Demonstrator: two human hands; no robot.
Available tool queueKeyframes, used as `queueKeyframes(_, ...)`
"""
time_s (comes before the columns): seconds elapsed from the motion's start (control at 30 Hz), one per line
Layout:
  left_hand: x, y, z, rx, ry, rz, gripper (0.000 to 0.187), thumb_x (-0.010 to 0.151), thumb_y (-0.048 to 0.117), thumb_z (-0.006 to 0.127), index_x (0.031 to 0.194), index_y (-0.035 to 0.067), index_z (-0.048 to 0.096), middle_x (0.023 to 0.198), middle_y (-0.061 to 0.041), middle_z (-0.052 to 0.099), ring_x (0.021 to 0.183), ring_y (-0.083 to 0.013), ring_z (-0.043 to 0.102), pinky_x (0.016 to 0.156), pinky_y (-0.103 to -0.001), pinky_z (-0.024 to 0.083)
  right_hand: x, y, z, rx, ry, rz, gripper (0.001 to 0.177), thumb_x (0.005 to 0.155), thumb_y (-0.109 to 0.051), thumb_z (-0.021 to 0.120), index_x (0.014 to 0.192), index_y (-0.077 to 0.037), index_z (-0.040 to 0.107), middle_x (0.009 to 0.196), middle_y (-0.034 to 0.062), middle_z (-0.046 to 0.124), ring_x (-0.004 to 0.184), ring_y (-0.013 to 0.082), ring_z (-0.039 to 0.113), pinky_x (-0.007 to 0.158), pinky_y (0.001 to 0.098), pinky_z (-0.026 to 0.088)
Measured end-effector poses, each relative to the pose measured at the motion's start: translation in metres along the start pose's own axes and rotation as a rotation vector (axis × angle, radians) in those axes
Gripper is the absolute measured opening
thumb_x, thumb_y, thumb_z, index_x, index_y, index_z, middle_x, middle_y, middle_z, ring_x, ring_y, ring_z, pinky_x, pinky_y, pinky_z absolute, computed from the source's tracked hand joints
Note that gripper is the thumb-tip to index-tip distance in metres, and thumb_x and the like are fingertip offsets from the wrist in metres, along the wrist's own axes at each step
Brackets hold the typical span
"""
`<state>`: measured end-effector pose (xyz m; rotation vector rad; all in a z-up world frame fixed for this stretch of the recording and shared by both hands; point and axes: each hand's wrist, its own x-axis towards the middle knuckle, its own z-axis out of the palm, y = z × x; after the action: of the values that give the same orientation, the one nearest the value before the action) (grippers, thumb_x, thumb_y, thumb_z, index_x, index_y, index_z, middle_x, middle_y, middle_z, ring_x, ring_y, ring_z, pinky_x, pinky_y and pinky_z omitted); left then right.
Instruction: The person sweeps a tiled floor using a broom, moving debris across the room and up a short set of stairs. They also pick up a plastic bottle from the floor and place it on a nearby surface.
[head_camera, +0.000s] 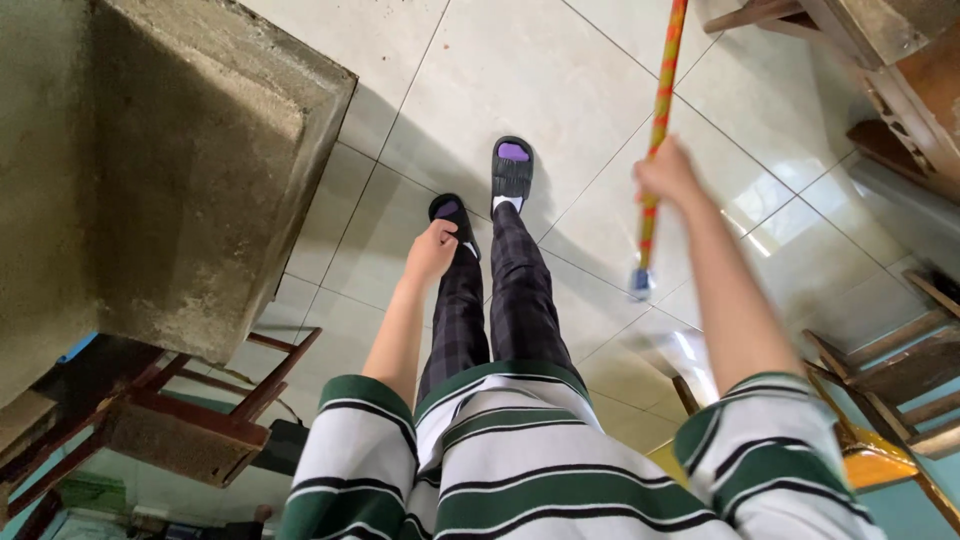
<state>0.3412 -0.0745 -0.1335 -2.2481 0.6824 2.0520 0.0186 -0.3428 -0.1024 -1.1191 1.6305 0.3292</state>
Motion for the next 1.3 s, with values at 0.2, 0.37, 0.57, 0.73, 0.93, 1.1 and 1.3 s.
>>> queueKeyframes(0.2,-0.023,-0.019,-0.002,0.004,0.021,-0.006,0.038,0.099,0.022,0.054,0.136,0.013,0.059,0.130,-0.019,0.067,0.125,-0.0400,0.061,0.103,-0.053,0.051,-0.033,-0.040,-0.066,-0.382,-0.029,0.081,0.052,0.080,0.005,0.051,0.127,0.024,0.041,0.107,0.0465,0.060,0.065,0.0536,0.068,0.058,0.0601,0.059)
queueKeyframes(0.37,-0.039,-0.025,-0.003,-0.025,-0.007,0.015,0.039,0.102,0.019,0.051,0.139,0.007,0.055,0.135,-0.025,0.061,0.131,-0.0437,0.056,0.107,-0.055,0.048,-0.071,0.025,-0.052,-0.734,-0.195,0.166,0.083,0.087,-0.014,0.069,0.145,0.027,0.028,0.132,0.0536,0.050,0.125,0.0632,0.052,0.103,0.0684,0.044)
queueKeyframes(0.57,-0.061,0.000,-0.014,0.011,0.033,0.035,0.041,0.099,0.018,0.050,0.138,0.009,0.057,0.126,-0.018,0.068,0.122,-0.0375,0.063,0.103,-0.051,0.051,-0.183,0.025,-0.042,-0.449,-0.380,0.230,0.055,0.082,-0.006,0.056,0.129,0.022,0.047,0.090,0.0355,0.070,0.067,0.0435,0.076,0.075,0.0549,0.059)
queueKeyframes(0.73,-0.053,0.010,-0.021,0.013,0.113,0.097,0.039,0.095,0.021,0.053,0.131,0.013,0.063,0.124,-0.018,0.070,0.121,-0.0401,0.063,0.102,-0.052,0.051,-0.247,0.031,-0.058,-0.191,-0.238,0.202,0.029,0.074,-0.009,0.067,0.096,0.009,0.060,0.051,0.0185,0.057,0.039,0.0333,0.060,0.047,0.0421,0.050)
queueKeyframes(0.93,-0.064,0.023,-0.027,-0.042,0.127,0.121,0.041,0.095,0.016,0.051,0.135,0.009,0.063,0.122,-0.019,0.070,0.112,-0.0371,0.068,0.092,-0.048,0.055,-0.263,0.022,-0.092,-0.359,-0.030,0.235,0.035,0.085,-0.014,0.066,0.111,0.010,0.062,0.069,0.0266,0.068,0.051,0.0389,0.070,0.052,0.0491,0.055)
queueKeyframes(1.1,-0.065,0.011,-0.018,-0.041,0.101,0.093,0.041,0.097,0.016,0.051,0.136,0.008,0.061,0.122,-0.019,0.070,0.113,-0.0392,0.067,0.091,-0.050,0.055,-0.182,-0.018,-0.099,-0.435,0.075,0.172,0.030,0.084,-0.016,0.063,0.101,0.007,0.071,0.067,0.0250,0.070,0.061,0.0424,0.073,0.063,0.0496,0.056)
queueKeyframes(1.3,-0.089,-0.001,-0.013,-0.062,0.043,0.006,0.042,0.099,0.015,0.051,0.139,0.007,0.058,0.128,-0.022,0.066,0.122,-0.0403,0.063,0.098,-0.049,0.053,-0.074,0.116,-0.022,-0.527,-0.027,0.137,0.045,0.072,-0.003,0.056,0.107,0.022,0.070,0.096,0.0388,0.072,0.096,0.0508,0.070,0.081,0.0593,0.055)
